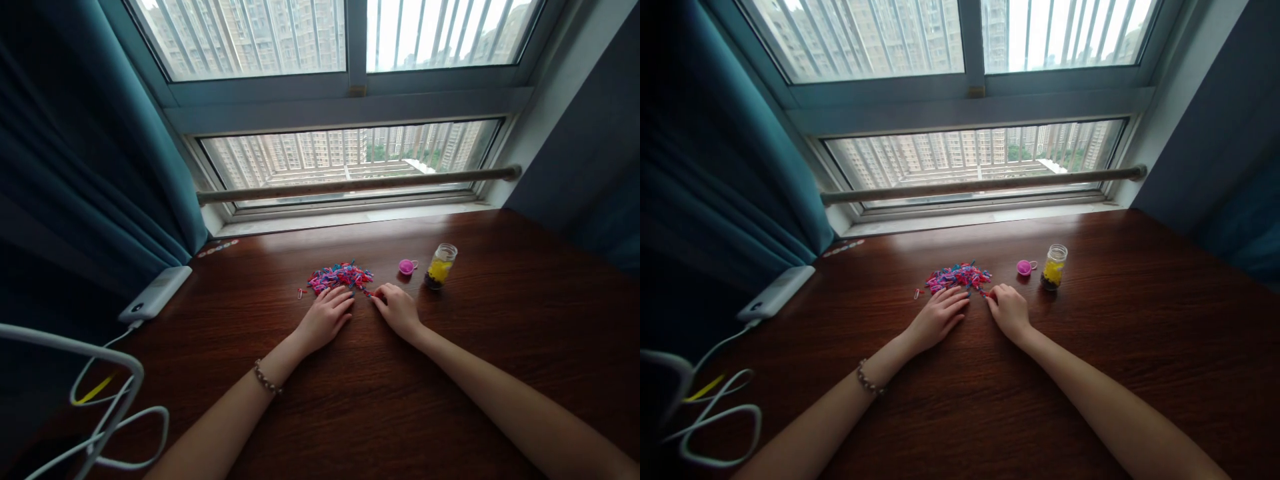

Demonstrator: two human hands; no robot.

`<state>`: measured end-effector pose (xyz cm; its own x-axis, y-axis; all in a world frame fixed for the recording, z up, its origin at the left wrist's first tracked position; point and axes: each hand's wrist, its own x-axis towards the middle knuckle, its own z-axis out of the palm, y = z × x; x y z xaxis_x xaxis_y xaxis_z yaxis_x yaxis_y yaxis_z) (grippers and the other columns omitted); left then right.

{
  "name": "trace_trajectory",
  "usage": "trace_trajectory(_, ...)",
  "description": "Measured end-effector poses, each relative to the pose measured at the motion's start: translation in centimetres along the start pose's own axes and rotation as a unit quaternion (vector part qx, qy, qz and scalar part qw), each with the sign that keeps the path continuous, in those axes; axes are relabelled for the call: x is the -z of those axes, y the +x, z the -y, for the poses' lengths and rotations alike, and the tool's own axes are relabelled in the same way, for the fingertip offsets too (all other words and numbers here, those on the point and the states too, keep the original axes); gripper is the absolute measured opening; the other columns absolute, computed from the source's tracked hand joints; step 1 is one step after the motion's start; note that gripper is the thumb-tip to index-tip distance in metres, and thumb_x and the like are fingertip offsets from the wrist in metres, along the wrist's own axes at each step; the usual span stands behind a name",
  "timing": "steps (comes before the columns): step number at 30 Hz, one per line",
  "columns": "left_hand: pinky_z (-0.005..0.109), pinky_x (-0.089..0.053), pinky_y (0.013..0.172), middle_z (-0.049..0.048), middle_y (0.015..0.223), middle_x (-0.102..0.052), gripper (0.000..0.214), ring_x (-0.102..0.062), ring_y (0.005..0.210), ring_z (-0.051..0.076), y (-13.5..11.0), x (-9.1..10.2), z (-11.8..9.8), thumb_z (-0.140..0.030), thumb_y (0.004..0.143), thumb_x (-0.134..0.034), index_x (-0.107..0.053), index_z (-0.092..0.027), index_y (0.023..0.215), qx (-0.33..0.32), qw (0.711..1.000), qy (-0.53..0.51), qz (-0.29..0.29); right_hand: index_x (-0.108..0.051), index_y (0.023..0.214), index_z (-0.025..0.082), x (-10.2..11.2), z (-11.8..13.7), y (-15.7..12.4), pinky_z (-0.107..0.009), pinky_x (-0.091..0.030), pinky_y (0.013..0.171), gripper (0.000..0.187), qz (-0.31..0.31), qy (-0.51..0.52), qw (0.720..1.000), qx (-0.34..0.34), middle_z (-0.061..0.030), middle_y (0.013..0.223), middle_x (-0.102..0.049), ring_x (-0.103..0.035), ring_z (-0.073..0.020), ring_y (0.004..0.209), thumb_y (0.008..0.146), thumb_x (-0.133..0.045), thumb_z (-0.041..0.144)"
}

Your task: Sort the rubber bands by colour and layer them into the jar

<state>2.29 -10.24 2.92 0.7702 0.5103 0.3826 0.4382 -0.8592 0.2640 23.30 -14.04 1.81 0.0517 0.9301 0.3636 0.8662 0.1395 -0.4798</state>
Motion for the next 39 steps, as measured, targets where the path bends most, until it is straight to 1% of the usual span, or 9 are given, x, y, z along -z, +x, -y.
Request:
trace_trajectory(7, 0.045, -0.035, 0.098, 0.0108, 0.111, -0.056, 0.031, -0.045, 0.111, 0.023, 0.1, -0.2, 0.2, -0.02, 0.085, -0.042, -0.053, -0.018, 0.113, 0.012, 1.0, -0.021, -0.004, -0.052, 0.079, 0.019, 0.2, -0.1, 0.4, -0.027, -0.04, 0.06, 0.013, -0.023, 0.103, 0.993, -0.044, -0.0036, 0.07, -0.062, -0.058, -0.0173, 0.063, 0.083, -0.044, 0.027)
trace_trajectory(15, 0.032, -0.047, 0.079, 0.0075, 0.089, -0.061, 0.012, -0.057, 0.086, 0.017, -0.2, 0.2, -0.9, -0.022, 0.08, -0.052, -0.06, -0.016, 0.087, 0.103, 0.974, -0.168, -0.113, -0.058, 0.079, 0.018, 0.1, 0.3, 0.3, -0.025, -0.042, 0.054, 0.014, -0.014, 0.21, 0.978, 0.001, -0.0026, 0.068, -0.061, -0.054, -0.0143, 0.057, 0.08, -0.049, 0.028)
trace_trajectory(20, 0.023, -0.048, 0.06, 0.0036, 0.074, -0.063, 0.015, -0.057, 0.064, 0.012, -0.3, 0.8, -3.8, -0.027, 0.079, -0.052, -0.063, -0.017, 0.08, 0.086, 0.962, -0.259, -0.001, -0.062, 0.078, 0.018, 0.2, 1.1, -0.2, -0.025, -0.043, 0.055, 0.013, 0.005, 0.225, 0.973, 0.053, -0.0025, 0.069, -0.061, -0.054, -0.0139, 0.057, 0.079, -0.051, 0.026)
trace_trajectory(23, 0.024, -0.048, 0.065, 0.0044, 0.078, -0.066, 0.018, -0.06, 0.068, 0.013, -0.4, 0.8, -5.2, -0.03, 0.08, -0.051, -0.066, -0.02, 0.085, 0.009, 0.955, -0.287, 0.078, -0.064, 0.078, 0.019, 0.3, 1.2, -0.3, -0.025, -0.043, 0.056, 0.013, 0.015, 0.234, 0.97, 0.061, -0.0027, 0.07, -0.062, -0.054, -0.0138, 0.058, 0.079, -0.052, 0.025)
trace_trajectory(26, 0.028, -0.047, 0.075, 0.0046, 0.078, -0.068, 0.018, -0.061, 0.075, 0.016, -0.4, 0.6, -5.5, -0.033, 0.08, -0.053, -0.068, -0.023, 0.083, -0.05, 0.952, -0.283, 0.105, -0.065, 0.079, 0.019, 0.4, 1.3, -0.3, -0.024, -0.043, 0.055, 0.014, 0.027, 0.252, 0.965, 0.06, -0.0027, 0.069, -0.062, -0.053, -0.0131, 0.057, 0.078, -0.053, 0.025)
trace_trajectory(30, 0.03, -0.047, 0.074, 0.0042, 0.071, -0.067, 0.02, -0.06, 0.071, 0.017, -0.3, 1.0, -4.6, -0.041, 0.075, -0.057, -0.069, -0.025, 0.076, -0.056, 0.963, -0.245, 0.101, -0.066, 0.08, 0.019, 0.5, 1.6, -0.4, -0.023, -0.042, 0.053, 0.014, 0.05, 0.287, 0.955, 0.058, -0.0018, 0.069, -0.063, -0.052, -0.0121, 0.056, 0.077, -0.055, 0.027)
trace_trajectory(34, 0.027, -0.046, 0.065, 0.0055, 0.07, -0.064, 0.025, -0.058, 0.068, 0.015, -0.3, 1.5, -1.8, -0.038, 0.081, -0.051, -0.067, -0.02, 0.074, 0.006, 0.988, -0.154, -0.006, -0.066, 0.077, 0.017, 1.0, 2.3, -0.7, -0.021, -0.04, 0.049, 0.016, 0.077, 0.308, 0.947, 0.059, -0.0009, 0.063, -0.06, -0.049, -0.0104, 0.052, 0.075, -0.058, 0.031)
trace_trajectory(36, 0.029, -0.046, 0.07, 0.006, 0.075, -0.064, 0.024, -0.057, 0.073, 0.016, -0.5, 1.6, 0.2, -0.033, 0.084, -0.047, -0.066, -0.019, 0.079, 0.044, 0.994, -0.072, -0.073, -0.067, 0.078, 0.017, 1.5, 2.8, -1.0, -0.02, -0.039, 0.048, 0.019, 0.114, 0.316, 0.938, 0.081, -0.0006, 0.061, -0.058, -0.046, -0.0095, 0.051, 0.076, -0.057, 0.033)
trace_trajectory(39, 0.035, -0.042, 0.083, 0.0058, 0.093, -0.065, 0.022, -0.056, 0.089, 0.018, -0.8, 1.6, 2.8, -0.024, 0.086, -0.042, -0.063, -0.021, 0.094, 0.053, 0.995, 0.015, -0.086, -0.069, 0.079, 0.018, 2.2, 3.5, -1.6, -0.019, -0.038, 0.048, 0.021, 0.212, 0.32, 0.91, 0.157, -0.0006, 0.063, -0.058, -0.047, -0.0091, 0.052, 0.076, -0.058, 0.036)
